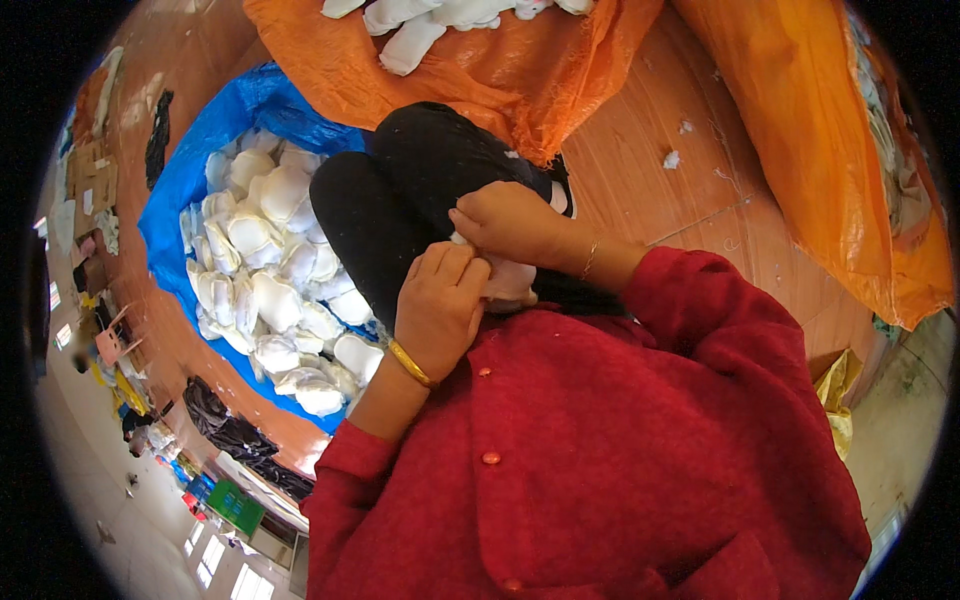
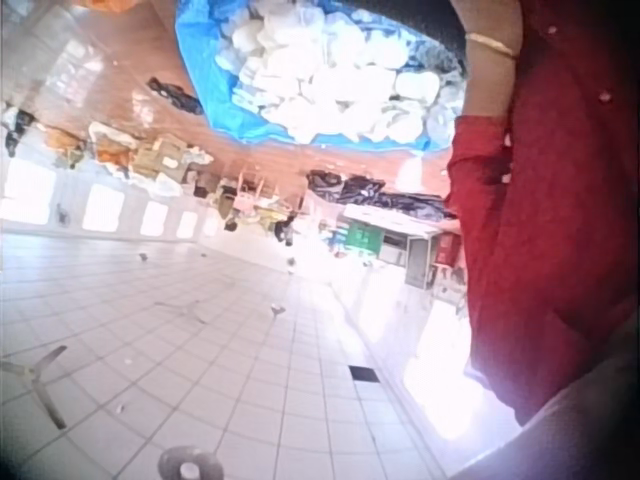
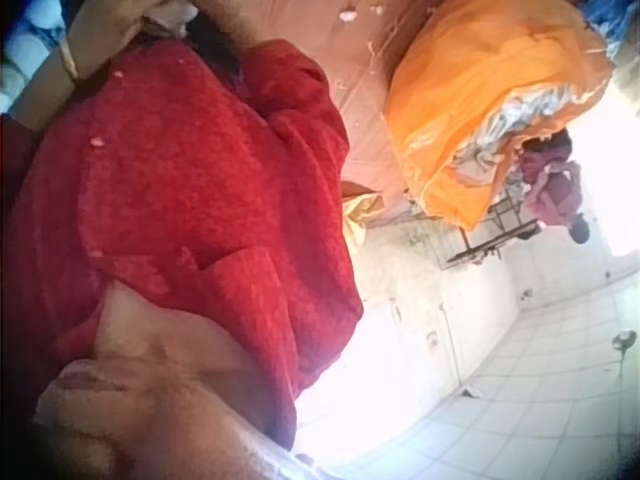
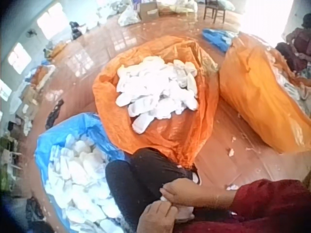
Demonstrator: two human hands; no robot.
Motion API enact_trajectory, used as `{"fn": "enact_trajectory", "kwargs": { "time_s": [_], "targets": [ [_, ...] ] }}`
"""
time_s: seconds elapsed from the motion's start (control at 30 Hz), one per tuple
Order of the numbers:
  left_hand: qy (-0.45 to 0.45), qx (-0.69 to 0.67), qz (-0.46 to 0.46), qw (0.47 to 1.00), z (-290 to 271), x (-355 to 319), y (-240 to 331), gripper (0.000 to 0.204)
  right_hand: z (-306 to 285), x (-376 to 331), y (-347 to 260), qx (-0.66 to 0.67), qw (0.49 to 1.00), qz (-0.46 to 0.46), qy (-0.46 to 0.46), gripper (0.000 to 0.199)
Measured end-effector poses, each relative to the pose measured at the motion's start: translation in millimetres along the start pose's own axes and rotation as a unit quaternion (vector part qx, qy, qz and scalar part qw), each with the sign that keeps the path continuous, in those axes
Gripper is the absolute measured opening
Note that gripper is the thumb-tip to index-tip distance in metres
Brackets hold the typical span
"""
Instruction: The person sits on the floor and repeatedly picks up white cushion-like items, opens them, and stuffs them with white fluffy material. The person places the finished items into a large orange bag. Other workers are visible in the background performing similar tasks.
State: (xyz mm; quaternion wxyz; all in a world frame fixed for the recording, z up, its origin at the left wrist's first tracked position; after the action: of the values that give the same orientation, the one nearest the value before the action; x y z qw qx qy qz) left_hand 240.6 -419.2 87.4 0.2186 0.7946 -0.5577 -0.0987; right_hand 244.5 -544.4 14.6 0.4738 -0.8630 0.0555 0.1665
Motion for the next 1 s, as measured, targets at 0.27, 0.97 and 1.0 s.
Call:
{"fn": "enact_trajectory", "kwargs": {
  "time_s": [0.27,0.97,1.0],
  "targets": [
    [-0.009,-0.033,0.091,0.995,-1,-16,0,0.014,8,1,3,-0.012,0.999,-0.014,0.039,0.035],
    [-0.007,0.027,0.199,0.980,24,-33,10,0.005,21,59,65,-0.273,0.953,-0.120,0.044,0.033],
    [-0.010,-0.005,0.142,0.990,37,-55,2,0.003,-13,57,88,-0.277,0.942,-0.167,0.091,0.031]
  ]
}}
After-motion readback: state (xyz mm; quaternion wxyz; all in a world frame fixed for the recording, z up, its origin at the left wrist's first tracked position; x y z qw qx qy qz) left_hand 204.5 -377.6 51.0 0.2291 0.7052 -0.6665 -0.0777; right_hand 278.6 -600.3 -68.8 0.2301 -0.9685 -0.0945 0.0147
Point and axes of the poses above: each hand's wrist, its own x-axis towards the middle knuckle, its own z-axis out of the palm, y = z × x, the point moved 3 cm from there along x, towards the middle knuckle, and after that the axes turned 9 degrees about z, right-handed, at the moved point
